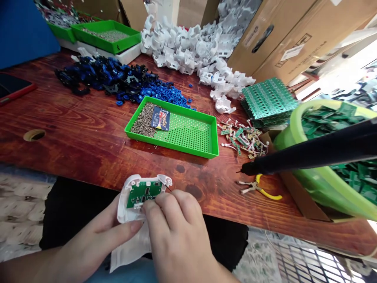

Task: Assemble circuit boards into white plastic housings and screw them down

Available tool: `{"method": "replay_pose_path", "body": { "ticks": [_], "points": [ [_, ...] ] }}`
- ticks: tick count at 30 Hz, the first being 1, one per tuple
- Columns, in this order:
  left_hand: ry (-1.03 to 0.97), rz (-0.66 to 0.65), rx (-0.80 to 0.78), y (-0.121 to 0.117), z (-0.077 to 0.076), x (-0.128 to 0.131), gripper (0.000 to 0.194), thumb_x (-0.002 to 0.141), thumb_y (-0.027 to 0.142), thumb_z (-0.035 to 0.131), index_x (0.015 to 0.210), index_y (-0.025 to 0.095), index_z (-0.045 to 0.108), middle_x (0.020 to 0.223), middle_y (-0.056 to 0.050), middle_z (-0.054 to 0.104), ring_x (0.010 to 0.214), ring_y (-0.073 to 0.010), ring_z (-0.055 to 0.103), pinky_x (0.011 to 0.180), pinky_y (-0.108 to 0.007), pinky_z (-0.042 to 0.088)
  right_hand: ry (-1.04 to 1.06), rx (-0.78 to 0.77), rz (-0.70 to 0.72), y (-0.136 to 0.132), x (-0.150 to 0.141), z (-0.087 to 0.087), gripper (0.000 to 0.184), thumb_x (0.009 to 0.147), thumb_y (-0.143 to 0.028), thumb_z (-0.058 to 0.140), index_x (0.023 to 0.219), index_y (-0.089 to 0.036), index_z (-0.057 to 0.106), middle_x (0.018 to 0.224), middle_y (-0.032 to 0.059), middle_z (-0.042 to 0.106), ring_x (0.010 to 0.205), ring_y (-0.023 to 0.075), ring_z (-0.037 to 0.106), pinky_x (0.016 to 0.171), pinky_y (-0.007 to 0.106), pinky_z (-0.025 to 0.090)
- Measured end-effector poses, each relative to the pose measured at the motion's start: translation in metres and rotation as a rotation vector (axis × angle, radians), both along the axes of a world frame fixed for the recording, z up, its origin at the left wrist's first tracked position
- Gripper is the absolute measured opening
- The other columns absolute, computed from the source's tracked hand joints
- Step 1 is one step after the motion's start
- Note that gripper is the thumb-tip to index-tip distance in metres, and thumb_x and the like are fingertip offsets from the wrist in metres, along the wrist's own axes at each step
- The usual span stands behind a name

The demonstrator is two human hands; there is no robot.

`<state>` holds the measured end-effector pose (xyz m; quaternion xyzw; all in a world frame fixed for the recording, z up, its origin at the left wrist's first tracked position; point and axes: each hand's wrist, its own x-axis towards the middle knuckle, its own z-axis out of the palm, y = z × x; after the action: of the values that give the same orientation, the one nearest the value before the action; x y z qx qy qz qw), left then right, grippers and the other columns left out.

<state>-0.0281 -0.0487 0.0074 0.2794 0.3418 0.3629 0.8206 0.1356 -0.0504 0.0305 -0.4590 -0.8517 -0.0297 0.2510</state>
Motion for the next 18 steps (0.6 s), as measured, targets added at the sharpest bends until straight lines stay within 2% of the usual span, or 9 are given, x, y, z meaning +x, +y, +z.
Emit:
{"method": "replay_pose_path", "body": {
  "ticks": [4,7,13,14,16,18],
  "points": [
    [0.068,-0.014,0.039,0.001,0.002,-0.001,0.044,0.088,0.028,0.058,0.13,0.038,0.05,0.129,0.004,0.059,0.121,-0.0187,0.05,0.105,-0.03,0.036,0.009,0.0,-0.009,0.0,-0.001,-0.003,0.019,0.092,-0.017,0.048,0.097,-0.014,0.066,0.092,0.0044,0.065,0.09,0.0188,0.05,0.09,0.032,0.037],
    [0.077,0.02,0.064,0.004,0.004,0.001,0.041,0.088,0.026,0.059,0.128,0.035,0.054,0.125,0.001,0.062,0.118,-0.0198,0.053,0.103,-0.03,0.038,0.043,-0.01,0.0,0.001,-0.002,-0.002,0.018,0.092,-0.017,0.049,0.099,-0.015,0.066,0.094,0.0036,0.065,0.09,0.0176,0.051,0.09,0.031,0.038],
    [-0.147,0.06,-0.181,0.007,0.007,0.003,0.041,0.078,0.023,0.069,0.118,0.024,0.063,0.108,-0.006,0.07,0.103,-0.0251,0.063,0.09,-0.034,0.048,0.119,-0.025,0.039,-0.006,0.0,0.002,0.023,0.085,-0.013,0.057,0.107,-0.015,0.064,0.092,0.0046,0.063,0.09,0.0174,0.052,0.086,0.029,0.044],
    [-0.164,0.079,-0.209,0.007,0.008,0.003,0.038,0.078,0.024,0.069,0.115,0.022,0.065,0.103,-0.007,0.072,0.098,-0.025,0.065,0.086,-0.033,0.05,0.178,-0.005,0.02,-0.009,0.002,0.001,0.025,0.083,-0.01,0.058,0.108,-0.016,0.063,0.091,0.0045,0.061,0.089,0.0167,0.052,0.086,0.029,0.044],
    [-0.151,0.106,-0.237,0.008,0.008,0.003,0.031,0.078,0.027,0.069,0.108,0.019,0.069,0.092,-0.008,0.073,0.089,-0.0237,0.068,0.078,-0.03,0.051,0.422,0.04,-0.119,-0.012,0.008,-0.003,0.029,0.081,-0.007,0.059,0.107,-0.019,0.059,0.092,0.0043,0.057,0.091,0.0155,0.053,0.085,0.028,0.046],
    [-0.104,0.108,-0.243,0.007,0.009,0.003,0.028,0.077,0.029,0.07,0.103,0.018,0.07,0.085,-0.007,0.074,0.082,-0.0221,0.068,0.072,-0.027,0.052,0.704,-0.035,-0.281,-0.013,0.013,-0.007,0.03,0.083,-0.01,0.058,0.109,-0.022,0.055,0.098,0.0049,0.057,0.096,0.0146,0.057,0.083,0.025,0.05]
  ]
}}
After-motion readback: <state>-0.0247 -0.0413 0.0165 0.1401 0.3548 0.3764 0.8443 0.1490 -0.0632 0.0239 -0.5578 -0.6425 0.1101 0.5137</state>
